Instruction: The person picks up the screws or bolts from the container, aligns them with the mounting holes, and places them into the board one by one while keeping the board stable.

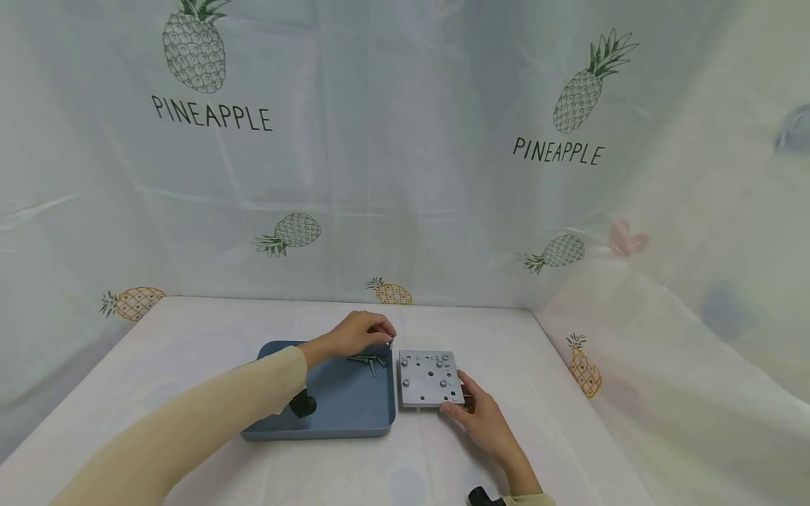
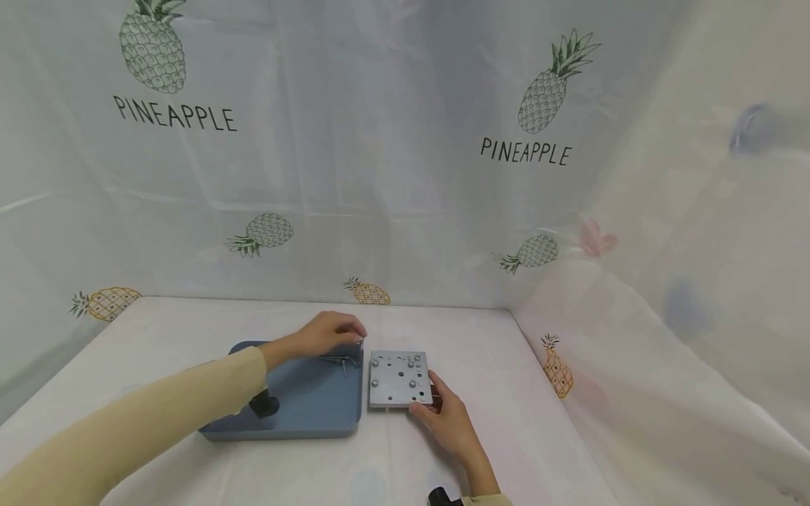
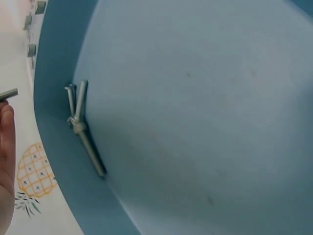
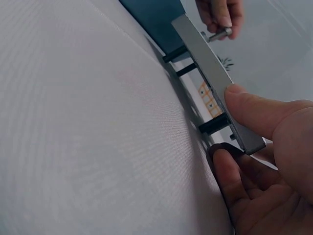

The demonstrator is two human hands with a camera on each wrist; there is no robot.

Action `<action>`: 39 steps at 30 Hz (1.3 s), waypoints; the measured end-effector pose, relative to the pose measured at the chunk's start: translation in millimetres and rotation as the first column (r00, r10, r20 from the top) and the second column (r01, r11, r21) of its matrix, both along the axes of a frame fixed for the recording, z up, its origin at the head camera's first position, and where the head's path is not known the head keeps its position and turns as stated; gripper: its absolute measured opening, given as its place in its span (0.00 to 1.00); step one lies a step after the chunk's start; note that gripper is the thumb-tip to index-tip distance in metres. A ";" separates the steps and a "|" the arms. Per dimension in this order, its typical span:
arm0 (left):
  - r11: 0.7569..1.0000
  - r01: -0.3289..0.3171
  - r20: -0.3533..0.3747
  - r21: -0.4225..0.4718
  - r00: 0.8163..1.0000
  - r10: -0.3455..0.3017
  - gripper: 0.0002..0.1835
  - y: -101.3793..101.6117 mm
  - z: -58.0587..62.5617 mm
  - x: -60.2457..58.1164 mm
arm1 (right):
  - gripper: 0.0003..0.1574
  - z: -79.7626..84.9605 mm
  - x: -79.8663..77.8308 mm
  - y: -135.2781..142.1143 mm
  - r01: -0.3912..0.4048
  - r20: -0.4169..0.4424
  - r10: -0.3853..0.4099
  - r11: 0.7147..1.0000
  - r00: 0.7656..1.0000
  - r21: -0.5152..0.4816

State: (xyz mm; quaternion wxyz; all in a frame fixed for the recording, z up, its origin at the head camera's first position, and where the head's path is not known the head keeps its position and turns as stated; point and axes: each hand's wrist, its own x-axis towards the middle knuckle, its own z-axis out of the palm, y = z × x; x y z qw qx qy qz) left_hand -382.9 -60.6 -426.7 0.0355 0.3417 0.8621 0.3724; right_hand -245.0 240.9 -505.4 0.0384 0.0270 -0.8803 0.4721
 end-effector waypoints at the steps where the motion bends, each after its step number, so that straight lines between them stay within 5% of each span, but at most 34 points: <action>1: 1.000 0.001 0.010 0.009 1.000 -0.001 0.09 2.4 1.3 0.6 | 0.57 -0.4 -0.3 0.2 -0.005 -0.006 0.005 1.000 1.000 0.003; 13: 0.997 0.016 0.073 0.076 0.997 -0.021 0.09 34.4 4.2 4.1 | 0.58 -1.5 0.4 0.9 -0.007 0.020 0.007 1.000 1.000 -0.022; 39: 0.997 0.043 0.057 0.070 0.997 -0.047 0.09 69.6 1.8 6.4 | 0.57 0.7 0.3 1.3 -0.015 0.029 0.016 1.000 0.999 -0.022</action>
